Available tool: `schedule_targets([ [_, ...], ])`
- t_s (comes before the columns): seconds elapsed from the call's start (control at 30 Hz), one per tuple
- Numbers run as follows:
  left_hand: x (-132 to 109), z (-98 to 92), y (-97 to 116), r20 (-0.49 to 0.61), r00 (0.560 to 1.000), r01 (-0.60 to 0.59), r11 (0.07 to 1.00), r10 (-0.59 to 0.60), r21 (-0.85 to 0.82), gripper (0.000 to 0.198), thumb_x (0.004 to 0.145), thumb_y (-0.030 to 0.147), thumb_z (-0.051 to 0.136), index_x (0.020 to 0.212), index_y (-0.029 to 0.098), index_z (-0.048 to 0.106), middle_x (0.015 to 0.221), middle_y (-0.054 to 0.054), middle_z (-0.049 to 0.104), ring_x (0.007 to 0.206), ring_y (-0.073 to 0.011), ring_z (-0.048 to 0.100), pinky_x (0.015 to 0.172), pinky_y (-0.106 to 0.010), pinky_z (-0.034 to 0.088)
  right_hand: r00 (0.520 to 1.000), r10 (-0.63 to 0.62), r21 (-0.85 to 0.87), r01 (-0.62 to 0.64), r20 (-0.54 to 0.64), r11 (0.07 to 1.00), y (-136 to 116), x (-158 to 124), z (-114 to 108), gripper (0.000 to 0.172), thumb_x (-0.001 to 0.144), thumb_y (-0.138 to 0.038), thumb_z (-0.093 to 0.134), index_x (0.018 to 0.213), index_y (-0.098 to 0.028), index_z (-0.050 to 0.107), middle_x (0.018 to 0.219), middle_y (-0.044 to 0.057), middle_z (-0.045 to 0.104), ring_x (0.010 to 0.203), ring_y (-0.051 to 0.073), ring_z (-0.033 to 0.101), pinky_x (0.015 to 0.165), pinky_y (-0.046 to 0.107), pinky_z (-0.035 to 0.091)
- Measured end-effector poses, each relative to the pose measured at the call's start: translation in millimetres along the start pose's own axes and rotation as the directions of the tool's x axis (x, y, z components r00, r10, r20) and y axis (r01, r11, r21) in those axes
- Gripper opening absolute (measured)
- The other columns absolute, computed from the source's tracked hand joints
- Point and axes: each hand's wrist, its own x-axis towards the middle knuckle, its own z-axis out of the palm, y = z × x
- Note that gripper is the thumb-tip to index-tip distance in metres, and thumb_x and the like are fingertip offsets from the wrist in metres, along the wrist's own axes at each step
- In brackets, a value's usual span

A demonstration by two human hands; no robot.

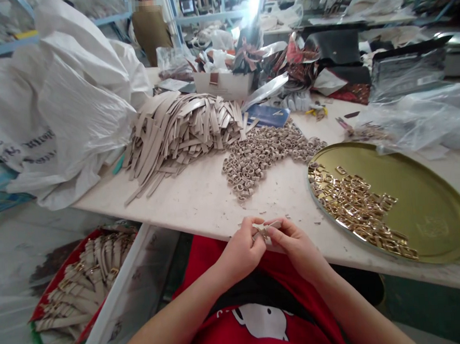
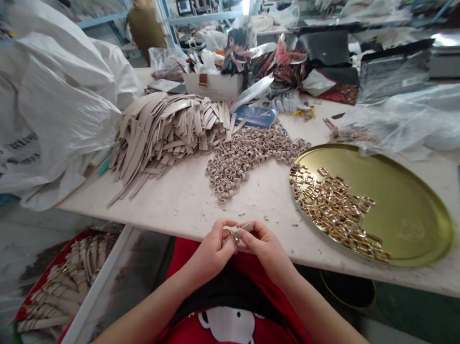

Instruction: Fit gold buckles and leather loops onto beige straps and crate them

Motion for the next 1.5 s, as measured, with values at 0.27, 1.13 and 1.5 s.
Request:
schedule_targets([
  [0.27, 10, -7.0, -8, 0.004, 0.990, 0.140, 0.989, -0.140, -0.037, 0.025, 0.077, 0.024, 0.050, 0.100, 0.018, 0.043, 0.065, 0.005, 0.055, 0.055, -0.0092, 0.050, 0.054, -0.020, 0.035, 1.000, 0.017, 0.106, -0.017, -0.002, 0.994, 10, -2, -11, 0.038, 0.082, -0.053, 0.046, 0.083, -0.018, 0.063, 0.076, 0.003, 0.062, 0.069, 0.014, 0.055, 0.071, 0.029, 0.045],
  [1.13, -40, 0.2, 10, 0.212, 0.975, 0.112, 0.974, -0.069, -0.197, 0.035, 0.075, 0.019, 0.057, 0.109, 0.013, 0.053, 0.090, -0.007, 0.065, 0.080, -0.0163, 0.062, 0.076, -0.029, 0.046, 0.962, -0.272, -0.257, 0.264, 0.004, 0.930, 13, -43, -7, 0.026, 0.077, -0.039, 0.057, 0.092, -0.021, 0.047, 0.070, -0.002, 0.052, 0.061, 0.013, 0.050, 0.058, 0.026, 0.041],
  [1.5, -35, -3.5, -5, 0.257, 0.932, 0.323, 0.908, -0.256, -0.265, 0.028, 0.073, 0.036, 0.062, 0.086, 0.011, 0.060, 0.076, -0.005, 0.065, 0.067, -0.0126, 0.061, 0.066, -0.024, 0.047, 0.937, -0.328, -0.609, 0.330, 0.120, 0.721, 29, -45, -11, 0.016, 0.087, -0.035, 0.042, 0.089, -0.020, 0.047, 0.061, -0.003, 0.052, 0.053, 0.012, 0.047, 0.050, 0.023, 0.036],
])
